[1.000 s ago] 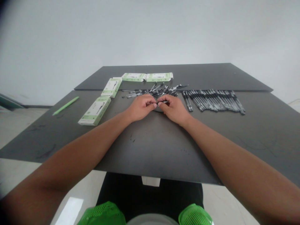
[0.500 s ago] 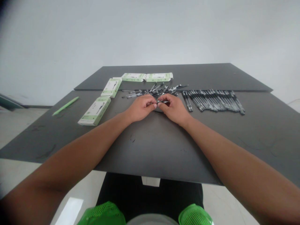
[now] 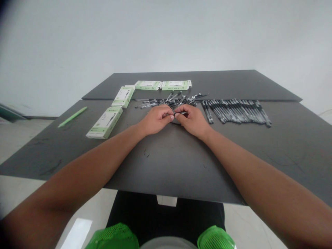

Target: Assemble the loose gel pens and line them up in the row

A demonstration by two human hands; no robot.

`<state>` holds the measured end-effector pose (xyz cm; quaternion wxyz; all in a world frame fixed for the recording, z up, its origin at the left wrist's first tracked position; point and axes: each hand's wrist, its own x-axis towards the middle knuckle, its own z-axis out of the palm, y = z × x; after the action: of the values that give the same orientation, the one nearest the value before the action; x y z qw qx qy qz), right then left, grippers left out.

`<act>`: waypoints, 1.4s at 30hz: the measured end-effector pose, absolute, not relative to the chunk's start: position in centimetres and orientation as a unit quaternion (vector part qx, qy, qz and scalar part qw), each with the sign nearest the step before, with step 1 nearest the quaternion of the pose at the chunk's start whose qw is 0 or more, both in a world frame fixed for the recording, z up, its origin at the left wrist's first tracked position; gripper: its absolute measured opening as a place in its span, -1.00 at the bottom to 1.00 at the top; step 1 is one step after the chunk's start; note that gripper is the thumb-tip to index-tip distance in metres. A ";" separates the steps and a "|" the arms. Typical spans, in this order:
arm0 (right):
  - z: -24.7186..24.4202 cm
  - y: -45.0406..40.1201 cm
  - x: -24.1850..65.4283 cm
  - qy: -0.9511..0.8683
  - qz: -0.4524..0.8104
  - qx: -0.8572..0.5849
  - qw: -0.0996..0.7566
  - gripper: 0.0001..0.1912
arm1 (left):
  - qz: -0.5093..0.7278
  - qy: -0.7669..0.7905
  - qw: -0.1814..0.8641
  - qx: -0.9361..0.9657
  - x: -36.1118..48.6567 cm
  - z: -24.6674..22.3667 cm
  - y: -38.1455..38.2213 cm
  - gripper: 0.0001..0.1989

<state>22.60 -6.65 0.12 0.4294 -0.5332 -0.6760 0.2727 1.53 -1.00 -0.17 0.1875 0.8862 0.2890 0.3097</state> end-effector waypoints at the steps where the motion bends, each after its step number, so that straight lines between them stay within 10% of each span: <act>1: 0.1 -6.6 22.6 -0.675 0.273 -0.534 0.429 -0.77 | 0.309 0.289 0.188 0.886 1.5 -0.2 -1.0 -0.86; 42: 0.4 -6.6 22.7 -0.686 0.282 -0.523 0.419 -0.78 | 0.308 0.278 0.192 0.889 1.5 -0.4 -0.8 -0.85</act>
<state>22.66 -6.62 0.39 0.4186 -0.5234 -0.6864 0.2825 1.49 -0.76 -0.43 0.1922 0.8892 0.2783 0.3079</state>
